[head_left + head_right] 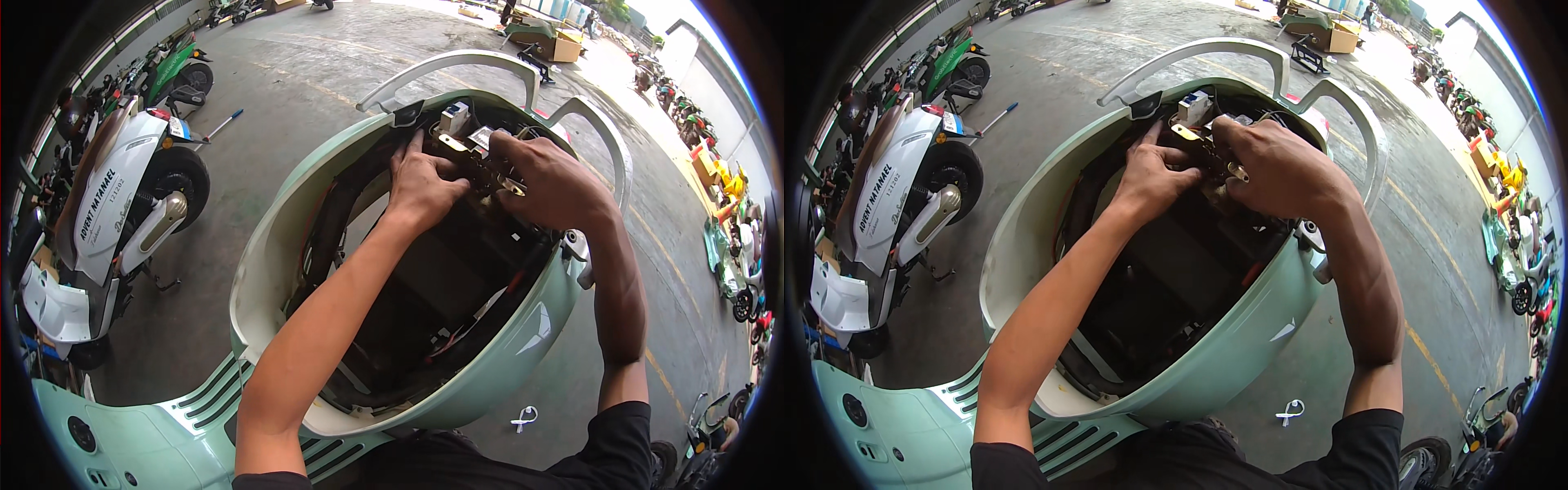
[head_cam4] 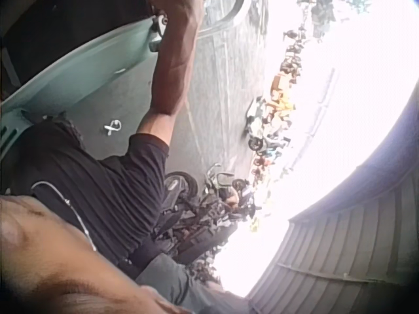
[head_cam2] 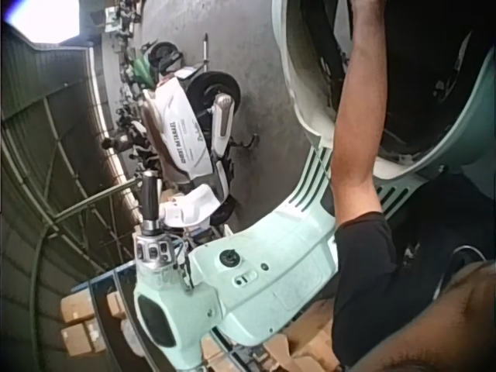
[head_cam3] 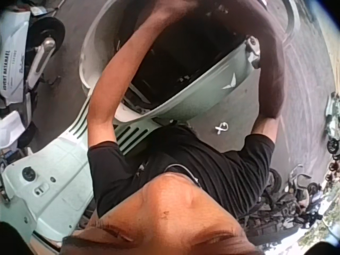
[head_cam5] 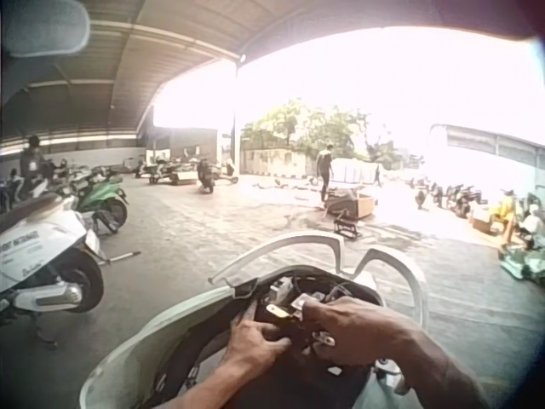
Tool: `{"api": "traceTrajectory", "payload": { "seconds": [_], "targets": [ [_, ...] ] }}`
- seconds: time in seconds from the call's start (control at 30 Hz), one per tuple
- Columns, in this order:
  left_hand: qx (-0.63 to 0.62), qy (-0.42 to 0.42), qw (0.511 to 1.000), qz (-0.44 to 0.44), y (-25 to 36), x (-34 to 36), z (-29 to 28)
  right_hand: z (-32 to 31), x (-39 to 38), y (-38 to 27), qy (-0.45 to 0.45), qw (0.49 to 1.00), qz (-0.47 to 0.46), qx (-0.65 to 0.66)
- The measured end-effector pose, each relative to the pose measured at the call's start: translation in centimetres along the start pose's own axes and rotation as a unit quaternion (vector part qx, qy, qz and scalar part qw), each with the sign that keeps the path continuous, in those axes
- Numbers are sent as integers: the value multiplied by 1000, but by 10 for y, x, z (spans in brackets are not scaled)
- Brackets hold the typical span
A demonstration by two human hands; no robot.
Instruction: The person unscrews panels from a scooter using a screwdriver, handles loose screws, and removes the front brake caliper by hand.
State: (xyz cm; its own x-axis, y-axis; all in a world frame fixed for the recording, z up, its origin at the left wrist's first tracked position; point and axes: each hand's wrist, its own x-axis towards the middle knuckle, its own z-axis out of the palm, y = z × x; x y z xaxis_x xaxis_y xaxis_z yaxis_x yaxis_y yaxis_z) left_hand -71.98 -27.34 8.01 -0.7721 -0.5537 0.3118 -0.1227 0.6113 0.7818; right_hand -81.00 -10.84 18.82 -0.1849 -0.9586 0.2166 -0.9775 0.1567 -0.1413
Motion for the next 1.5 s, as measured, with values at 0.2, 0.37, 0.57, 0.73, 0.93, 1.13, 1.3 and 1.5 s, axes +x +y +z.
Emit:
{"api": "traceTrajectory", "payload": {
  "seconds": [0.2,0.37,0.57,0.73,0.93,1.13,1.3,1.5],
  "targets": [
    [5,-42,998,-45,5,6,0,2,-1,6,-1,1000,-8,1],
    [-70,-84,992,-60,-13,14,2,1,4,5,-51,999,9,-7],
    [-133,-59,987,-75,-19,14,16,2,0,8,-18,1000,-4,-8],
    [-153,-26,987,-35,-23,14,18,3,3,8,-15,1000,-4,-4],
    [-132,-20,991,-9,-22,9,14,3,4,5,-4,1000,13,16],
    [-102,-55,992,-58,-16,15,15,7,9,0,-1,1000,-14,-4],
    [-105,-59,989,-87,-11,15,16,12,13,-3,-9,1000,-16,-3],
    [-59,-12,996,-58,1,7,15,12,10,-9,25,999,-33,-34]
  ]
}}
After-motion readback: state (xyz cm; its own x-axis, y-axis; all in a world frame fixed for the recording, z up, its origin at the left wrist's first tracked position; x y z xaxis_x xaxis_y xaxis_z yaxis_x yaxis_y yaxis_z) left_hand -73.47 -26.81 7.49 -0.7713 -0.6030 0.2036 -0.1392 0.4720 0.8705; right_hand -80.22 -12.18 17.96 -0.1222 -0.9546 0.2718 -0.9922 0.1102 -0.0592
